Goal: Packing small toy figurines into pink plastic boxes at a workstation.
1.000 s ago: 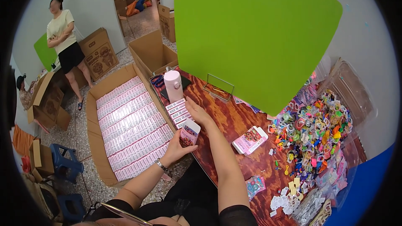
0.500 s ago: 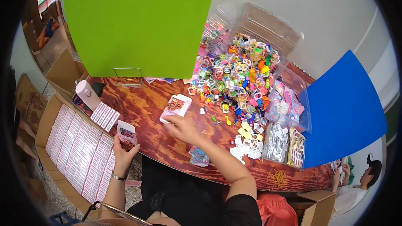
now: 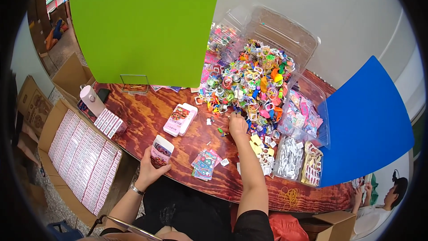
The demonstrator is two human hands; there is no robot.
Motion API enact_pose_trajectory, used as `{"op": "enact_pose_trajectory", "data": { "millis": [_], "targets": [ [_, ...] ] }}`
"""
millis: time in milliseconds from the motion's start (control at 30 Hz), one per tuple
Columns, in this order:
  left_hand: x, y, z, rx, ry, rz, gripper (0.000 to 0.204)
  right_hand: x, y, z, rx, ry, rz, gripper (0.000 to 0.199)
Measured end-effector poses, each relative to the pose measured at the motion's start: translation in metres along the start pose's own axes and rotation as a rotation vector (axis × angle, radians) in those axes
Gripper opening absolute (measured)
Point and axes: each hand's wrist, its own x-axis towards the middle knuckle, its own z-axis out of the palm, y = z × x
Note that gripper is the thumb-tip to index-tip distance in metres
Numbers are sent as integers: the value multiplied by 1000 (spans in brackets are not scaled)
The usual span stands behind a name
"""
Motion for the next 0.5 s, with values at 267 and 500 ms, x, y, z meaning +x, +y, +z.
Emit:
{"op": "enact_pose_trajectory", "data": {
  "millis": [267, 500],
  "targets": [
    [2, 0, 15, 35, -30, 36, 83, 0, 20, -56, 1117, -389, 203, 23],
    [6, -2, 34, 49, -67, 74, 84, -12, 22, -68, 1503, -519, 205, 25]
  ]
}}
